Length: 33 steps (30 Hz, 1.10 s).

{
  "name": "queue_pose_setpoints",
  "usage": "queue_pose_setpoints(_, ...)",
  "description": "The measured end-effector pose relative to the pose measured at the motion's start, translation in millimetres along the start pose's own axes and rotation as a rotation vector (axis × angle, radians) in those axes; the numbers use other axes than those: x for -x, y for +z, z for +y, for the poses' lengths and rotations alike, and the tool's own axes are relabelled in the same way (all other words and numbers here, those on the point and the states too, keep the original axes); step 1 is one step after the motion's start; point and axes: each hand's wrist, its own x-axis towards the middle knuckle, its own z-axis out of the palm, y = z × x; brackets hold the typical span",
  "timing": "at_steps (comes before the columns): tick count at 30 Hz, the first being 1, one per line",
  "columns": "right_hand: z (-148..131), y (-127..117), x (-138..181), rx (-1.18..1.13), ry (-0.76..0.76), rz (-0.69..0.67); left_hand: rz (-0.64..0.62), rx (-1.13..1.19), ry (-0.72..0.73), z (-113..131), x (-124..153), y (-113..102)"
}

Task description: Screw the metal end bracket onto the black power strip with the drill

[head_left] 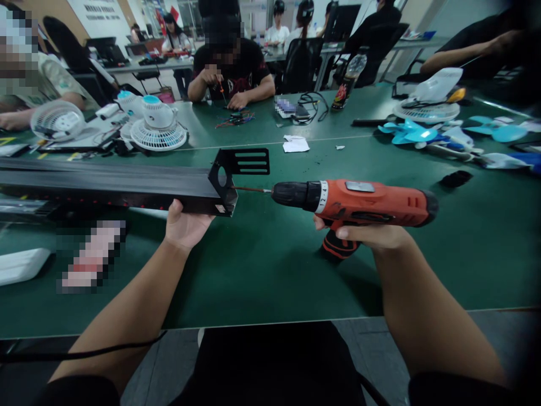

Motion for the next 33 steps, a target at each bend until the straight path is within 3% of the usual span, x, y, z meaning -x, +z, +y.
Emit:
queue_pose_setpoints(18, 0.6, 1.4, -1.7, -0.051, -0.003, -0.018, 0.043, 0.021, -0.007, -0.2, 0.6, 2.5)
queue_pose_setpoints(26, 1.5, 2.3, 2.3, -0.066, 0.015, 0.028, -0.007, 0.037, -0.002, 0.8, 0.6, 4.9)
queue_pose_setpoints(33, 2.9, 1.5, 0.4, -0.046, -0.040, -0.002, 0.013, 0.038, 0.004, 0.0, 0.0, 3.6)
